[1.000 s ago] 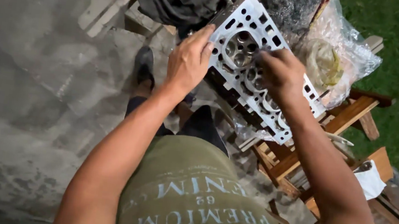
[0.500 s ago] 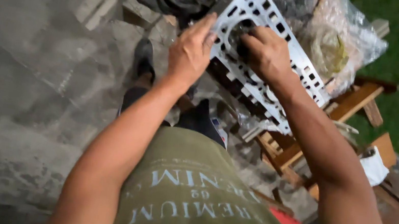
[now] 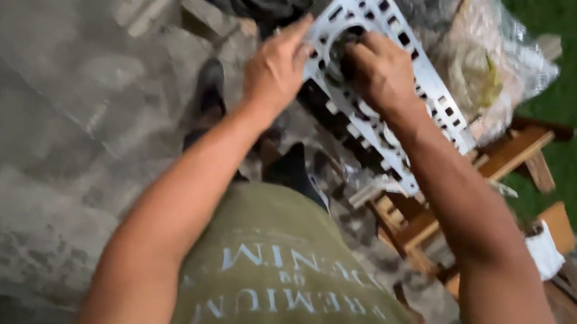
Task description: Cleaning and inspecting the valve ports of an engine cylinder head using a scouring pad
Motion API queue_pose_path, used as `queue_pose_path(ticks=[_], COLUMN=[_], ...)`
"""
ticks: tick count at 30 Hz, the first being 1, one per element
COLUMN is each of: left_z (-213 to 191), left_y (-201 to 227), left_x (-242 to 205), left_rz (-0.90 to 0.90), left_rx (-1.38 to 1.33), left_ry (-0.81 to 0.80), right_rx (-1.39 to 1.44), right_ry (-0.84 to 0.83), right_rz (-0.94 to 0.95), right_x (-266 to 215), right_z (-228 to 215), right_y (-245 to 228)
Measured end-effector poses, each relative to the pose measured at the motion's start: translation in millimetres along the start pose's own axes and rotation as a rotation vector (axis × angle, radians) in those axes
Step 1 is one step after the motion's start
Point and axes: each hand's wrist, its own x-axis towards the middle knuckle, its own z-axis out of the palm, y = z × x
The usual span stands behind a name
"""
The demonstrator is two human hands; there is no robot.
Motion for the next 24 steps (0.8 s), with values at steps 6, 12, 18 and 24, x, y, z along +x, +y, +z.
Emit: queue_pose_path(ticks=[6,12,18,24], left_z=[-2.3,-0.6,-10.6,-26.1], left_y=[2.0,-3.3,-6.3,3.1], left_x=[2.1,4.8,3.6,13.1], left_rz=[-0.032,0.03,0.071,-0.08], left_rx=[0.004,-0.057,-0.029,-0.022], left_ry=[-0.055,-0.06,-0.105,-0.192], right_rx=[0.309,0.13,0.257,0.295], right_ry=[0.165,0.419,0.114,-0.009], right_rz=[0.389,0.652,0.576,0.819], right_x=[-15.8,-0.5,13.7,-19.7], right_z=[7.3,37.0,2.2,-33.9], right_y=[-20.4,-28.5,-34.8,-49.4])
